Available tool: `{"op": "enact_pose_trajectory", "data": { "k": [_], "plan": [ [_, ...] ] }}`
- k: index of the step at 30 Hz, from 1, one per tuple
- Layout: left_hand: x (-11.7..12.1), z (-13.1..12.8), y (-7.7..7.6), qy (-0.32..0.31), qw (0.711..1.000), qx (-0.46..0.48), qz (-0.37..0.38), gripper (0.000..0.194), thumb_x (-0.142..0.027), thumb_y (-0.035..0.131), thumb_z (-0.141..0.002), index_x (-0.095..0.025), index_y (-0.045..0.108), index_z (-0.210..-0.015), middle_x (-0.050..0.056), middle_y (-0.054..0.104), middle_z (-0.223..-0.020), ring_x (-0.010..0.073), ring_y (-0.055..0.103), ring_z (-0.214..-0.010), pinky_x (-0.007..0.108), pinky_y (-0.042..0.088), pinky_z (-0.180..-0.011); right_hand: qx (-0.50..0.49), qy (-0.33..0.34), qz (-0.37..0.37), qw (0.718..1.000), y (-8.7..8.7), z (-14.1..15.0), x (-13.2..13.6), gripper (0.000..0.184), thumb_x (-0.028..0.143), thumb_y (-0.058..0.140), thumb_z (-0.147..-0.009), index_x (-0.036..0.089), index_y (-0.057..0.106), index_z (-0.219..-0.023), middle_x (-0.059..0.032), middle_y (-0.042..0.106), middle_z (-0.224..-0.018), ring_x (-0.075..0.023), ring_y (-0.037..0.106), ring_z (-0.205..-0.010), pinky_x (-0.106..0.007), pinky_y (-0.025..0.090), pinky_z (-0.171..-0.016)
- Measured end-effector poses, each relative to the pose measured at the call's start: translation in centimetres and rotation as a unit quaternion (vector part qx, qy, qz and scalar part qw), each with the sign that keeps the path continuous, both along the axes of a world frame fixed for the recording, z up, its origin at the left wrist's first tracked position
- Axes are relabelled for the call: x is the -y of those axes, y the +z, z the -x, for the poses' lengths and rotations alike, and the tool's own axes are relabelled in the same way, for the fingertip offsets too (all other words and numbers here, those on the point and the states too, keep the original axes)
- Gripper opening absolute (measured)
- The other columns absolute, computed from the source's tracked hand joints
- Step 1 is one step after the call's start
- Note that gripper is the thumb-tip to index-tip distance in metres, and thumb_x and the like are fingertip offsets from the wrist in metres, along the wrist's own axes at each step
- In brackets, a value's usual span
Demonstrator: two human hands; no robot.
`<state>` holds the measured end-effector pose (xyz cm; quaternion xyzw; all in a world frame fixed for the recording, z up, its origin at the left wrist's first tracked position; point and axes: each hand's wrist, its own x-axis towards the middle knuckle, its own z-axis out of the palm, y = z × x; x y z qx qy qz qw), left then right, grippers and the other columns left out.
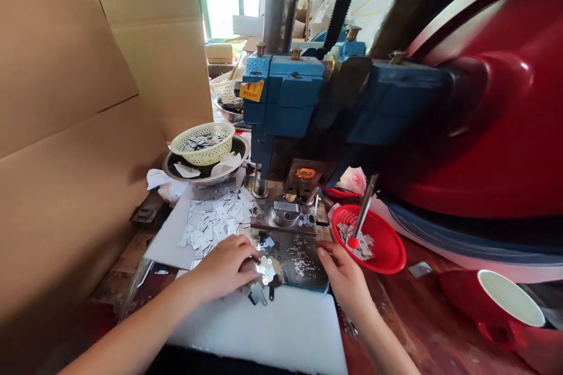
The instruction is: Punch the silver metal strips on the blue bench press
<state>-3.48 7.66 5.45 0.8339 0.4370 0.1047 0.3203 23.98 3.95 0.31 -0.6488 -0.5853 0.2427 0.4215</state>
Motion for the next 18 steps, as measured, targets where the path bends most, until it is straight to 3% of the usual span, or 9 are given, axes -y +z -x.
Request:
{"op": "enact_pose_trajectory", "data": {
  "k": [5, 10, 18],
  "plan": [
    [1.4, -0.1, -1.8, 0.030, 0.999, 0.000, 0.013, 0.016, -0.020, 0.063, -0.074, -0.023, 0.065, -0.089, 0.003, 0.058, -0.098, 0.0207, 0.053, -0.092, 0.032, 0.040, -0.082, 0.046, -0.017, 0.001, 0.999, -0.6, -0.3, 1.0, 0.032, 0.044, 0.046, -0.086, 0.020, 0.066, -0.093, -0.0079, 0.070, -0.091, -0.0229, 0.064, -0.086, -0.036, 0.050, -0.078],
    [1.3, -0.6, -1.4, 0.054, 0.997, 0.025, 0.050, 0.009, -0.019, 0.061, -0.071, -0.021, 0.061, -0.079, 0.001, 0.060, -0.088, 0.0192, 0.054, -0.085, 0.028, 0.039, -0.073, 0.154, 0.008, -0.034, 0.987, -0.3, -0.5, -0.6, 0.026, 0.036, 0.044, -0.087, 0.021, 0.065, -0.092, -0.0064, 0.069, -0.091, -0.0229, 0.063, -0.089, -0.039, 0.049, -0.082],
    [1.4, -0.3, -1.9, 0.112, 0.989, 0.030, 0.091, 0.007, -0.026, 0.057, -0.074, -0.022, 0.062, -0.078, -0.001, 0.066, -0.078, 0.0175, 0.058, -0.073, 0.025, 0.038, -0.063, 0.353, 0.021, -0.088, 0.931, -0.3, 0.0, -3.4, 0.029, 0.026, 0.042, -0.089, 0.022, 0.066, -0.105, -0.0071, 0.066, -0.091, -0.0231, 0.060, -0.085, -0.037, 0.049, -0.075]
  ]
}}
